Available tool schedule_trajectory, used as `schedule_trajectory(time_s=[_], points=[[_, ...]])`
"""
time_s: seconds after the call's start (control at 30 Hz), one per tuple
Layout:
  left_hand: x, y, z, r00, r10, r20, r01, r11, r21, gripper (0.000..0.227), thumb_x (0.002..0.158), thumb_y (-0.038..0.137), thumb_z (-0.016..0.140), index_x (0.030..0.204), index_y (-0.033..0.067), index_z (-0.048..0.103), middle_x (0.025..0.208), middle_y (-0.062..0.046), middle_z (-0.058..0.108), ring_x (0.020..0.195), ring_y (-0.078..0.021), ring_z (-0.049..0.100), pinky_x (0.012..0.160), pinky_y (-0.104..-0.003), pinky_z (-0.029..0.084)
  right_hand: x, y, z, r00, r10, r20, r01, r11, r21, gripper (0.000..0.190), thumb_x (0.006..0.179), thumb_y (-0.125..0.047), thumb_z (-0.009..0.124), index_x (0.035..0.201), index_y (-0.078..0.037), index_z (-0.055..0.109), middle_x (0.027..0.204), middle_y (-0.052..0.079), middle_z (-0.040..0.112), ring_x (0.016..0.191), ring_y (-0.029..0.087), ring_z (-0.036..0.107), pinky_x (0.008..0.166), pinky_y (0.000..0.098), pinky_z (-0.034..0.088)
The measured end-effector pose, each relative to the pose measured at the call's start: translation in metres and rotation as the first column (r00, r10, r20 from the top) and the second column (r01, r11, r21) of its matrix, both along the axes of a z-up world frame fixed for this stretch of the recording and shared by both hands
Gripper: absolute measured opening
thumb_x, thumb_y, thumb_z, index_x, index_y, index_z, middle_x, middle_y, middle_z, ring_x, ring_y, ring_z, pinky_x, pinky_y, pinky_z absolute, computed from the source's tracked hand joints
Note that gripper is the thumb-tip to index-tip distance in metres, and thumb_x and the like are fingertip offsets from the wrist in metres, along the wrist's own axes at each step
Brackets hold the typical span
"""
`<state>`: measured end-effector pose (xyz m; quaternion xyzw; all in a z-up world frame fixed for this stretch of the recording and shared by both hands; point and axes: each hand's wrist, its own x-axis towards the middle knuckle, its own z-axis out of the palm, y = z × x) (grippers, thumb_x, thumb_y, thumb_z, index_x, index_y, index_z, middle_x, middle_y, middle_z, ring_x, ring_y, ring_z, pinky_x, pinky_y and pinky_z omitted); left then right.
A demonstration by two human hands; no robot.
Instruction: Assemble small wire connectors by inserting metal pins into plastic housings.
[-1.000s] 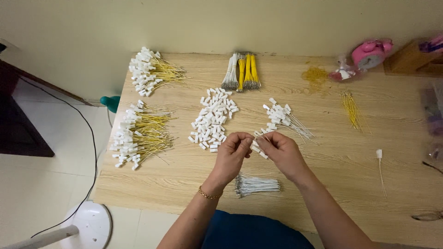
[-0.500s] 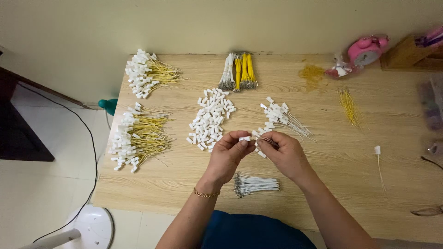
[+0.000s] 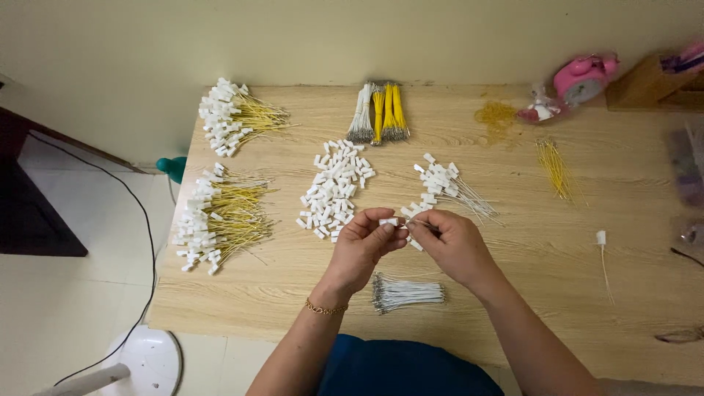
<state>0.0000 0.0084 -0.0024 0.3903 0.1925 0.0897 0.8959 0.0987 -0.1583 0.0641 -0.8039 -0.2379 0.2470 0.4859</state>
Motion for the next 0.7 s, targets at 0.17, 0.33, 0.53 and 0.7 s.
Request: schedule_trajectory(time_s=[0.17,0.33,0.53,0.7], points=[[0.002,0.0,0.002,0.999,-0.036,-0.035,0.041,0.988,0.151,0.022,0.099,0.002,0.064,0.121,0.0,0.063,0.111,-0.018,0.074,0.096,-0.027,0.077,0.085,-0.038,0.066,0.001,0.003,0.0,0.998,0.052,0.026,-0.052,0.999,-0.014,0.019,0.097,-0.019,0.065,0.099,-0.005,0.077,0.067,0.017,0.066,0.067,0.024,0.062,0.065,0.0402,0.052],[0.004,-0.001,0.0,0.999,-0.014,-0.043,0.019,0.991,0.135,0.023,0.099,0.0,0.062,0.122,-0.0007,0.062,0.109,-0.018,0.074,0.094,-0.0268,0.077,0.085,-0.039,0.067,0.0,0.005,-0.004,0.999,0.017,-0.035,-0.019,0.999,-0.041,0.017,0.095,-0.017,0.065,0.104,-0.005,0.072,0.071,0.016,0.064,0.068,0.024,0.06,0.064,0.0393,0.051],[0.004,-0.006,-0.006,0.998,0.001,-0.058,0.007,0.991,0.133,0.02,0.1,0.001,0.062,0.12,-0.0011,0.063,0.107,-0.019,0.073,0.093,-0.0294,0.076,0.086,-0.043,0.066,0.002,0.005,-0.021,0.999,0.016,-0.052,-0.017,1.0,-0.026,0.011,0.092,-0.014,0.066,0.097,-0.007,0.073,0.068,0.013,0.066,0.066,0.021,0.061,0.063,0.0363,0.052],[0.005,-0.013,-0.015,0.995,0.0,-0.097,0.015,0.988,0.156,0.018,0.1,0.001,0.063,0.118,-0.002,0.065,0.105,-0.019,0.074,0.09,-0.0282,0.076,0.083,-0.043,0.067,-0.001,0.005,-0.026,1.0,0.012,-0.017,-0.013,0.998,-0.066,0.012,0.092,-0.019,0.067,0.095,-0.009,0.074,0.074,0.015,0.07,0.07,0.024,0.067,0.066,0.0388,0.054]])
